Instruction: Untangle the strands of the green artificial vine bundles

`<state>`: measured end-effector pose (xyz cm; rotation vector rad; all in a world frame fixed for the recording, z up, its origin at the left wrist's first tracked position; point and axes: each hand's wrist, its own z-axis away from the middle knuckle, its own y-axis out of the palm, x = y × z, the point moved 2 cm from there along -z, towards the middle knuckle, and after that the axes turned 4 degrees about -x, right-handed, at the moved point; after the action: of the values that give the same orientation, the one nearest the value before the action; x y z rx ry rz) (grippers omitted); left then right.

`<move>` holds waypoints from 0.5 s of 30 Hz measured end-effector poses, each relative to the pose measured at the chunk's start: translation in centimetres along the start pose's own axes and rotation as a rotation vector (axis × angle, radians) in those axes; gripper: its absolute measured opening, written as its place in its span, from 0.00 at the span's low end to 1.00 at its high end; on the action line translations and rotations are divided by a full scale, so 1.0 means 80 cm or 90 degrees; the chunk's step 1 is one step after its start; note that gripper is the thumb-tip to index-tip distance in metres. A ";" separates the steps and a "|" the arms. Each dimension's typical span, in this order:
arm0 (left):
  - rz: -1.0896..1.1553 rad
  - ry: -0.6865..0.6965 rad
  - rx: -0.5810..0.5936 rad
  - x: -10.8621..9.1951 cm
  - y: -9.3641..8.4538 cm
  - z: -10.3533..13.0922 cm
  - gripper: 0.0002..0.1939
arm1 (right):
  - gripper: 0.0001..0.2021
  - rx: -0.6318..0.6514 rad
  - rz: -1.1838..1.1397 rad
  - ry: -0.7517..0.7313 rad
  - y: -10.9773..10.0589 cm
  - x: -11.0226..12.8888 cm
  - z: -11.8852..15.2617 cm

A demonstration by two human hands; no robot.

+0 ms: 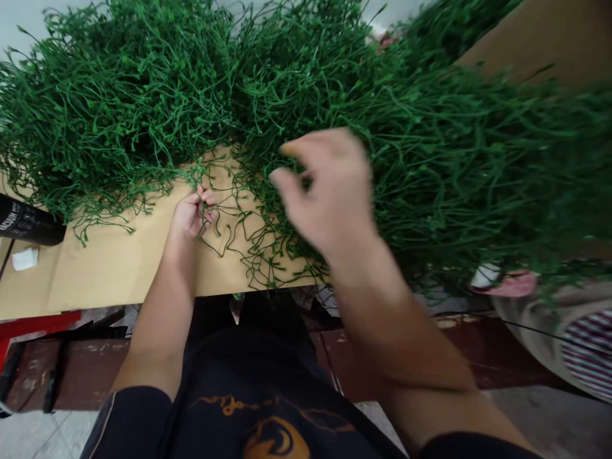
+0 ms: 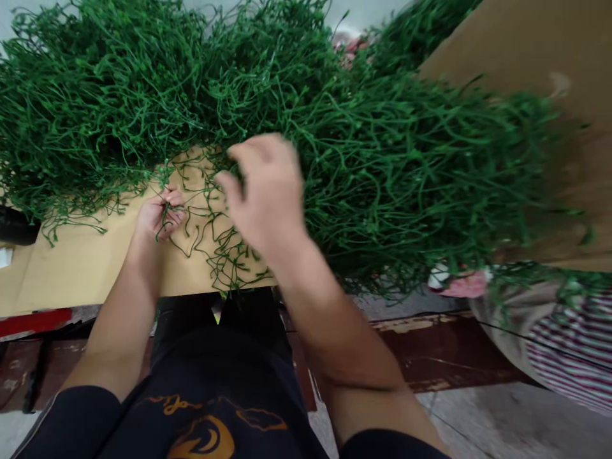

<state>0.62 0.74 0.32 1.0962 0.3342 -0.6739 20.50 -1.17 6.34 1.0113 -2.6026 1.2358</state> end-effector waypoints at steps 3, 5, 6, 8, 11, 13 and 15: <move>-0.001 0.003 0.013 0.003 -0.003 -0.003 0.14 | 0.15 0.136 -0.024 0.000 0.060 0.039 0.016; 0.008 0.008 0.021 0.004 -0.006 -0.006 0.15 | 0.12 0.186 -0.051 -0.011 0.087 0.049 0.019; 0.012 0.009 0.022 0.004 -0.007 -0.008 0.15 | 0.11 0.195 -0.070 -0.016 0.093 0.049 0.019; 0.009 0.014 0.016 0.003 -0.010 -0.014 0.16 | 0.11 0.193 -0.113 -0.029 0.095 0.047 0.018; -0.013 0.021 -0.002 0.002 -0.011 -0.021 0.15 | 0.11 0.196 -0.160 -0.053 0.087 0.052 0.023; -0.023 0.015 -0.006 0.002 -0.010 -0.022 0.14 | 0.09 0.203 -0.180 -0.074 0.084 0.062 0.035; -0.024 0.003 -0.004 0.002 -0.008 -0.018 0.14 | 0.08 0.204 -0.194 -0.082 0.084 0.072 0.048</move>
<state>0.47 1.82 -0.85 1.0880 0.3611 -0.7037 12.70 -3.92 1.32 1.5223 -2.2587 1.5782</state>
